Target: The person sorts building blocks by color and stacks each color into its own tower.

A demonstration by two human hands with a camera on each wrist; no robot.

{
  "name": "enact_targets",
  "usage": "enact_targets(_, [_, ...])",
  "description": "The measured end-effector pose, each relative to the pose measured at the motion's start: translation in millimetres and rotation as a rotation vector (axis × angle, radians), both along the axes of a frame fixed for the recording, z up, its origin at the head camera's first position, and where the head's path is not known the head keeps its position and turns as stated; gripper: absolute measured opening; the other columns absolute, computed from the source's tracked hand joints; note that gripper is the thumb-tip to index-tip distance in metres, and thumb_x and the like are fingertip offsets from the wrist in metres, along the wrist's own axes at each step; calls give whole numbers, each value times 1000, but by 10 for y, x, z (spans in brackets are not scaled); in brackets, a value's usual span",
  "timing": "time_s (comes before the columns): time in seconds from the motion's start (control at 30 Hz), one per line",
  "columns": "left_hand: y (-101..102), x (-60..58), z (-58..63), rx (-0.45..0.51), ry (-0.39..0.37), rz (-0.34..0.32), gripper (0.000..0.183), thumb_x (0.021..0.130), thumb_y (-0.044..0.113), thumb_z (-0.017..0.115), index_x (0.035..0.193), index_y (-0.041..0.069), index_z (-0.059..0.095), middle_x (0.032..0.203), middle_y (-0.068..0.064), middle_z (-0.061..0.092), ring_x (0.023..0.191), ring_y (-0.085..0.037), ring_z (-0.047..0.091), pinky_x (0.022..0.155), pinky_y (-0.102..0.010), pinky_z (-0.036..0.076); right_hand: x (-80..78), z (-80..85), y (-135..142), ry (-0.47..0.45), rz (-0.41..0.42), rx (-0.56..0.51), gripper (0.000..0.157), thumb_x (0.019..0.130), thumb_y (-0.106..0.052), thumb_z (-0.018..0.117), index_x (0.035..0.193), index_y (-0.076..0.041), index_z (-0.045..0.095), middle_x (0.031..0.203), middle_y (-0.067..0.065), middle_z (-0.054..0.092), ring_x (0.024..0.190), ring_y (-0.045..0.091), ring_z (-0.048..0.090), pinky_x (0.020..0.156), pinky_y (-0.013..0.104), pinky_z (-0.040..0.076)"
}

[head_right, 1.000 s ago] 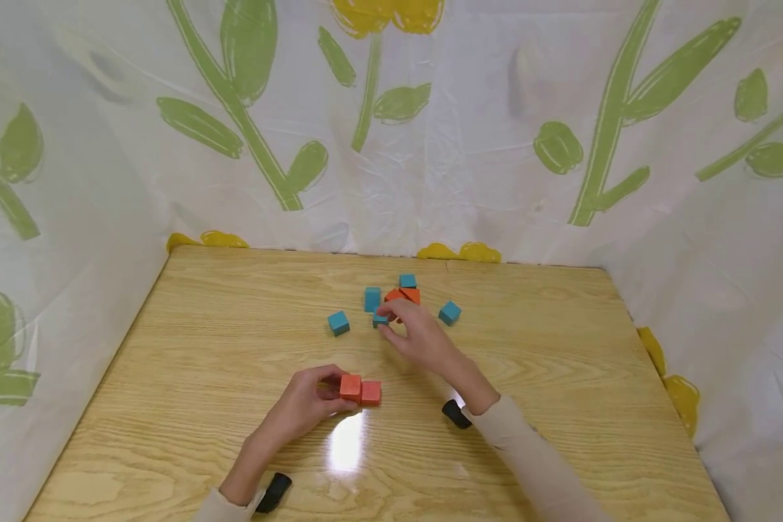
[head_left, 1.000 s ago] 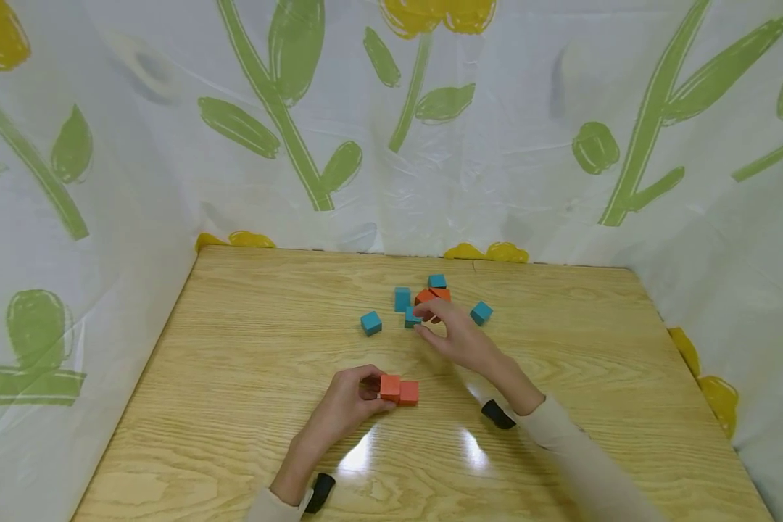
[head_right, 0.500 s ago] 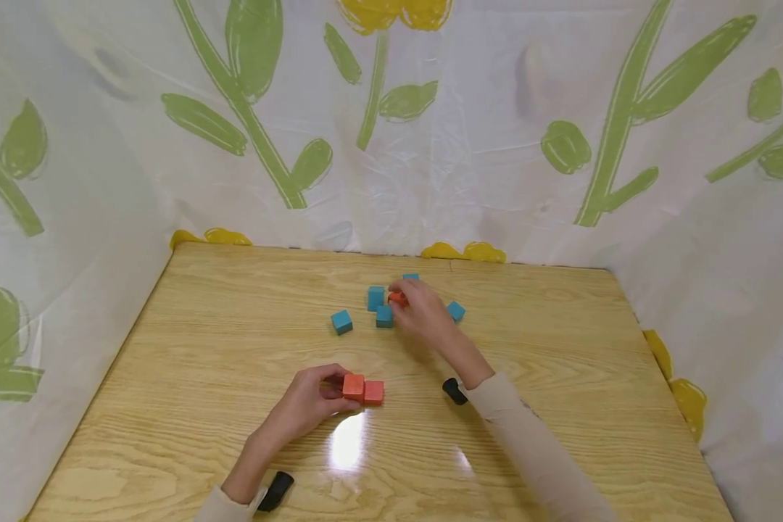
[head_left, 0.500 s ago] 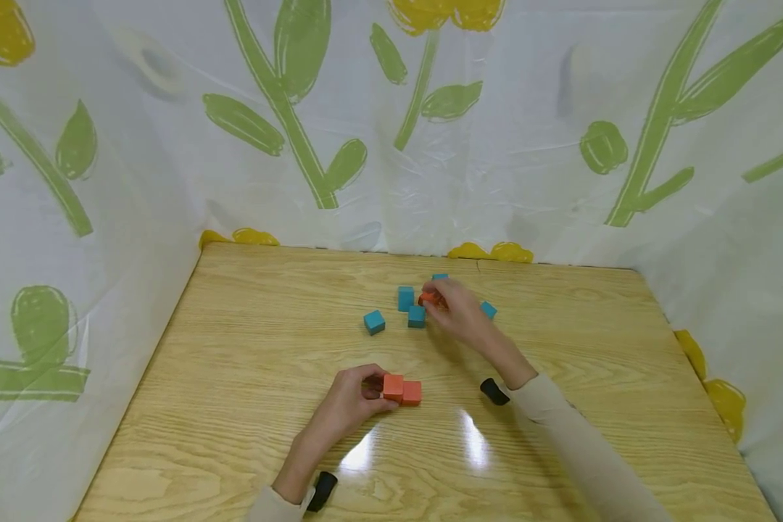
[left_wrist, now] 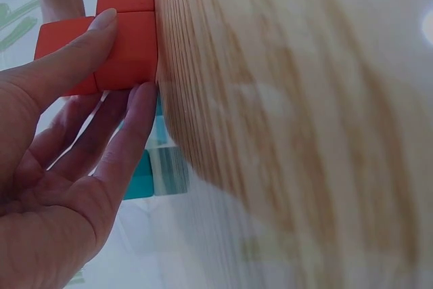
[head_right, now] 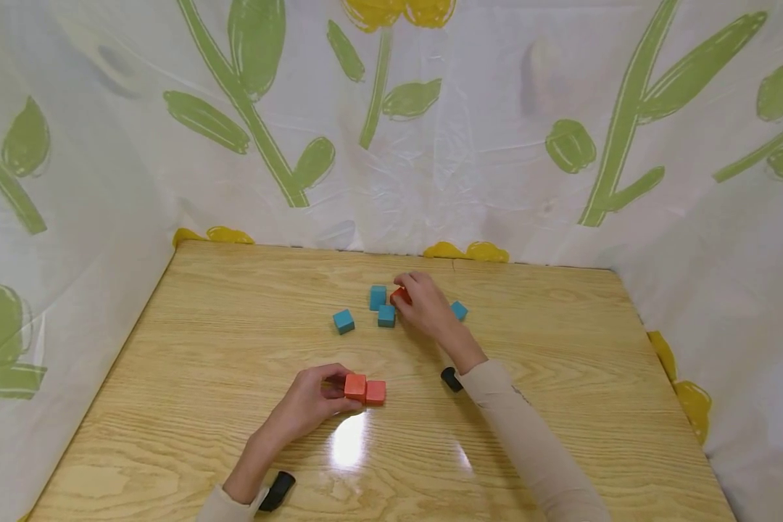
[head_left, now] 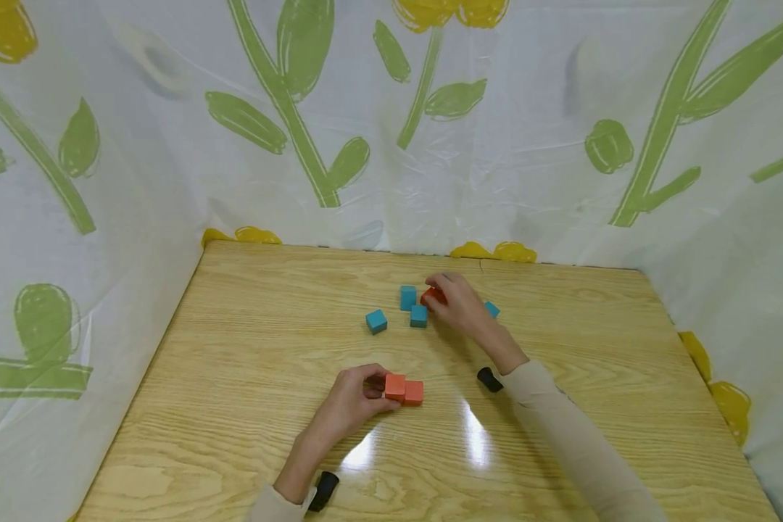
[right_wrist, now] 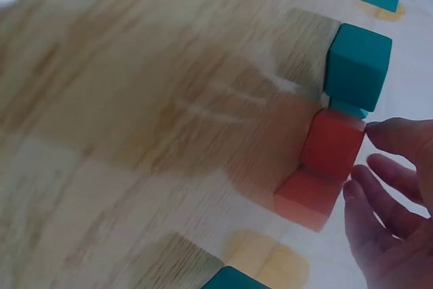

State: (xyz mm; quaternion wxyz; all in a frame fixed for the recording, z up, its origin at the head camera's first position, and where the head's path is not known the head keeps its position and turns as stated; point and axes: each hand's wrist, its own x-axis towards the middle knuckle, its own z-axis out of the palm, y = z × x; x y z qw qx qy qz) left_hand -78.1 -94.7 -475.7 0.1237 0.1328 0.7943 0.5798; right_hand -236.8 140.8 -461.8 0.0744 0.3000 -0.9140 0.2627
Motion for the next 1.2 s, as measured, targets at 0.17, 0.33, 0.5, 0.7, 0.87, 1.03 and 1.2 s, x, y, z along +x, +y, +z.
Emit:
enact_targets(0.17, [10, -1, 1, 5, 0, 0, 29, 83, -4, 83, 109, 0, 71, 108, -13, 71, 96, -24, 70, 80, -24, 59, -17, 7, 5, -7, -4, 36, 27, 96, -9, 74, 118, 5, 68, 114, 21, 68, 109, 39, 60, 88, 47, 56])
enact_targets(0.33, [18, -1, 0, 5, 0, 0, 29, 83, -3, 83, 109, 0, 71, 107, -13, 71, 95, -23, 71, 80, -25, 59, -31, 9, -1, 23, 16, 124, 30, 93, -9, 78, 117, 6, 68, 114, 23, 68, 108, 41, 60, 87, 47, 56])
enact_targets(0.5, [24, 4, 0, 9, -1, -1, 28, 83, -3, 83, 108, -1, 71, 107, -14, 72, 94, -24, 71, 80, -27, 60, -14, -2, 5, 50, 33, 151, 32, 90, -6, 80, 117, 5, 68, 114, 22, 68, 107, 39, 61, 89, 48, 55])
enact_targets(0.7, [27, 10, 1, -2, -3, 0, 29, 83, -2, 83, 109, 0, 71, 107, -13, 71, 94, -23, 71, 80, -25, 59, 63, 30, 47, 9, 21, 85, 35, 90, -4, 79, 120, 7, 66, 116, 25, 63, 107, 41, 59, 85, 49, 57])
enact_targets(0.87, [25, 8, 2, 1, 4, 3, 30, 82, -2, 84, 109, -1, 71, 107, -14, 72, 94, -25, 71, 79, -25, 59, 139, 70, 98, -30, 23, 19, 36, 90, -3, 79, 121, 8, 66, 114, 24, 61, 102, 38, 59, 82, 48, 58])
enact_targets(1.03, [18, 11, 19, -1, 8, 7, 30, 82, -2, 84, 109, -1, 71, 107, -15, 71, 95, -26, 71, 79, -25, 59, 226, 112, 135, -47, 32, -29, 38, 88, 1, 80, 122, 9, 65, 112, 22, 60, 96, 34, 61, 79, 43, 59])
enact_targets(1.2, [16, 13, 16, 10, 10, 10, 30, 82, -3, 84, 109, -2, 71, 107, -15, 71, 94, -27, 71, 79, -28, 60, 315, 121, 174, -42, 52, -76, 40, 86, 4, 81, 122, 10, 65, 110, 20, 61, 92, 31, 63, 77, 39, 59])
